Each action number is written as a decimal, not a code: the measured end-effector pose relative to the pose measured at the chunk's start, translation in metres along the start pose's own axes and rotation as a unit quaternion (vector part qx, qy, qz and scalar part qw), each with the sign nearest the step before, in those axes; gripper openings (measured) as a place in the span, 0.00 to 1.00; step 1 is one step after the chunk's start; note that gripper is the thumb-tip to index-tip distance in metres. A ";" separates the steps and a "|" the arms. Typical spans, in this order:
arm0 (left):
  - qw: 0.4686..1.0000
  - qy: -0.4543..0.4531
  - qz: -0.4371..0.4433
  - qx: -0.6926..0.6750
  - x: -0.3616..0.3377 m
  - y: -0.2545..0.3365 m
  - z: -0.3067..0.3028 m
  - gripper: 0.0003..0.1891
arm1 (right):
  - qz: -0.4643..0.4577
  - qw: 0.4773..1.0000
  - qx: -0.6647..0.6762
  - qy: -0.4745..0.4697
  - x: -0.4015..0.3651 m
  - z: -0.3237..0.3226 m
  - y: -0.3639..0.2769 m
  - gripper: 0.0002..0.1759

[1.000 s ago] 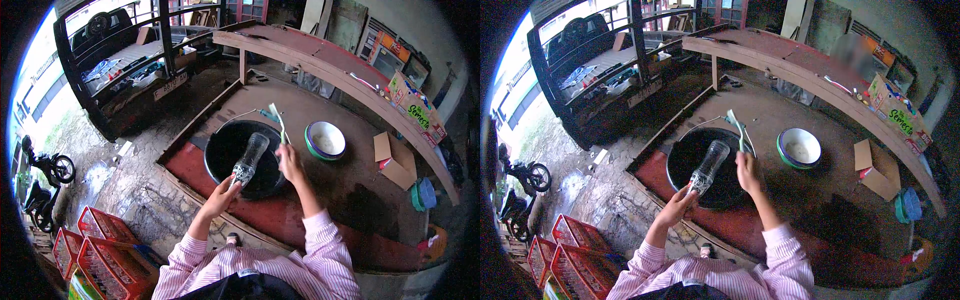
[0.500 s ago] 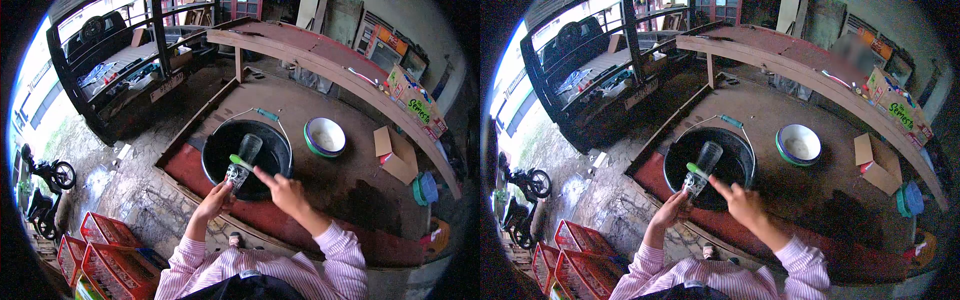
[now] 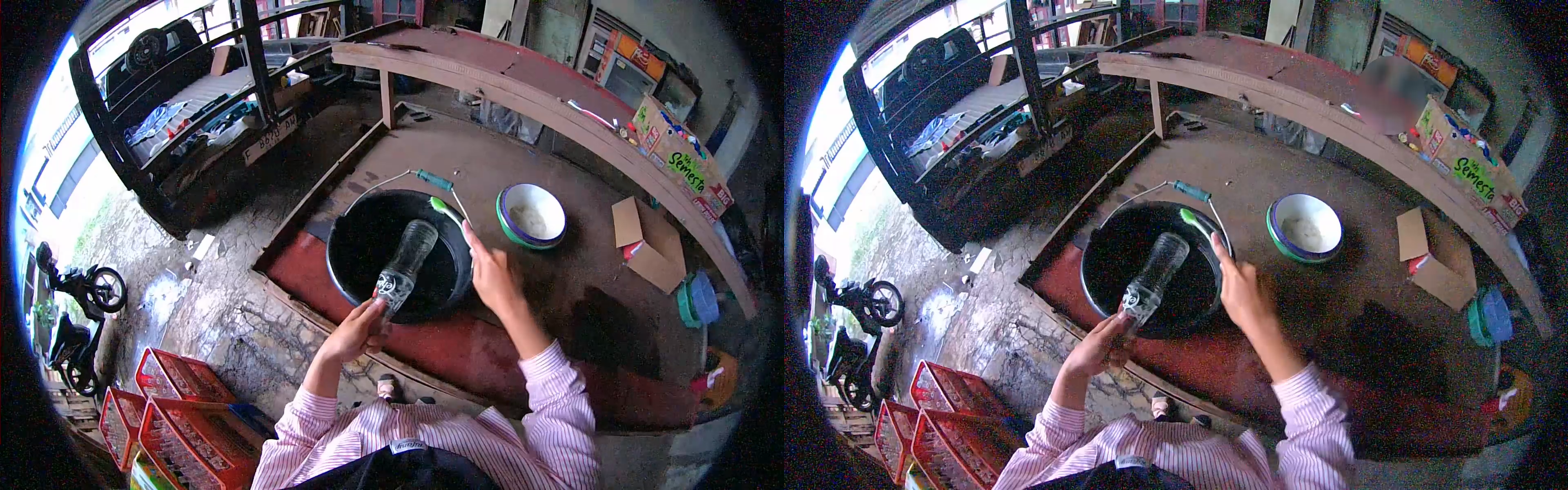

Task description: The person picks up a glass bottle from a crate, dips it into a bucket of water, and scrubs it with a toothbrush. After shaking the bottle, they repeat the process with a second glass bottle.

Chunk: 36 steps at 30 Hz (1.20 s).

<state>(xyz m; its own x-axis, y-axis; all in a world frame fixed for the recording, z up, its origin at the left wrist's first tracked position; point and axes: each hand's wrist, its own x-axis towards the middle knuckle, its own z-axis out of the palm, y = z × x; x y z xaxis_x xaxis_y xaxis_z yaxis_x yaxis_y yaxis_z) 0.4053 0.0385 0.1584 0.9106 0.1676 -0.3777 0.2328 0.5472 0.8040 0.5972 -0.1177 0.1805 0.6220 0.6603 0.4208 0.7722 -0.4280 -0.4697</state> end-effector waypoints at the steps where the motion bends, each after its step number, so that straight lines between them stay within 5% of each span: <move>1: 0.994 -0.052 -0.034 -0.094 0.000 -0.003 -0.002 0.18 | -0.013 0.999 0.033 0.013 -0.005 -0.003 -0.012 0.29; 4: 0.938 -0.173 -0.078 -0.289 0.009 -0.016 -0.006 0.22 | -0.051 0.991 0.123 0.031 -0.035 0.018 -0.039 0.30; 6: 0.780 -0.317 -0.094 -0.531 0.013 -0.018 0.001 0.25 | -0.172 0.985 -0.001 0.027 -0.053 0.024 -0.043 0.30; 7: 0.774 -0.285 -0.112 -0.554 0.009 -0.014 0.006 0.29 | -0.084 0.995 0.032 -0.032 -0.051 0.026 -0.039 0.30; 8: 0.773 -0.285 -0.114 -0.556 0.009 -0.017 0.008 0.29 | -0.082 0.988 0.114 0.061 -0.036 0.029 -0.033 0.30; 10: 0.722 -0.309 -0.149 -0.601 0.008 -0.022 0.007 0.30 | -0.021 0.998 0.017 0.051 -0.023 0.023 -0.018 0.30; 15: 0.725 -0.306 -0.130 -0.604 0.012 -0.023 0.003 0.31 | -0.082 0.995 0.022 -0.046 -0.056 0.019 -0.031 0.29; 16: 0.724 -0.306 -0.130 -0.604 0.011 -0.023 0.002 0.31 | -0.102 0.973 0.194 0.071 -0.043 0.030 -0.019 0.29; 18: 0.699 -0.319 -0.131 -0.627 0.009 -0.023 0.000 0.31 | -0.006 0.999 0.030 0.010 -0.034 0.018 0.001 0.30; 19: 0.703 -0.321 -0.119 -0.623 0.006 -0.020 0.000 0.31 | 0.011 0.996 0.086 -0.011 -0.038 0.015 -0.006 0.29; 20: 0.707 -0.305 -0.104 -0.629 0.004 -0.015 0.002 0.31 | -0.038 0.988 0.134 0.063 -0.044 0.019 -0.018 0.28; 24: 0.704 -0.318 -0.092 -0.628 0.003 -0.011 0.004 0.33 | -0.109 0.990 -0.082 -0.045 -0.054 0.016 -0.037 0.27; 26: 0.701 -0.328 -0.092 -0.627 0.002 -0.015 0.003 0.34 | -0.062 0.990 0.094 0.084 -0.027 0.027 -0.010 0.27; 28: 0.685 -0.324 -0.122 -0.641 0.003 -0.020 0.001 0.33 | 0.037 0.998 -0.044 0.023 -0.019 0.023 0.010 0.27; 30: 0.686 -0.318 -0.130 -0.642 -0.001 -0.015 0.006 0.33 | -0.007 0.994 0.031 0.105 -0.002 0.003 -0.015 0.19; 32: 0.710 -0.327 -0.128 -0.610 -0.002 -0.014 0.009 0.33 | 0.022 0.954 0.247 0.169 0.004 0.028 -0.021 0.11; 33: 0.718 -0.321 -0.134 -0.603 -0.003 -0.012 0.011 0.32 | 0.156 0.920 0.358 0.039 0.008 0.039 -0.014 0.16; 36: 0.716 -0.337 -0.157 -0.591 -0.005 -0.012 0.011 0.32 | 0.219 0.821 0.526 -0.031 0.023 0.032 -0.037 0.19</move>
<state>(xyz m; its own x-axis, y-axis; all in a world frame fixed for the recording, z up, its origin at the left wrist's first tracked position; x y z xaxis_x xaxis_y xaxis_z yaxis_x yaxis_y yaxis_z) 0.4018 0.0221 0.1561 0.9274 -0.3322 0.1720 0.3734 0.8495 -0.3726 0.5792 -0.0666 0.1827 0.7768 0.6298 0.0083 -0.0835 0.1160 -0.9897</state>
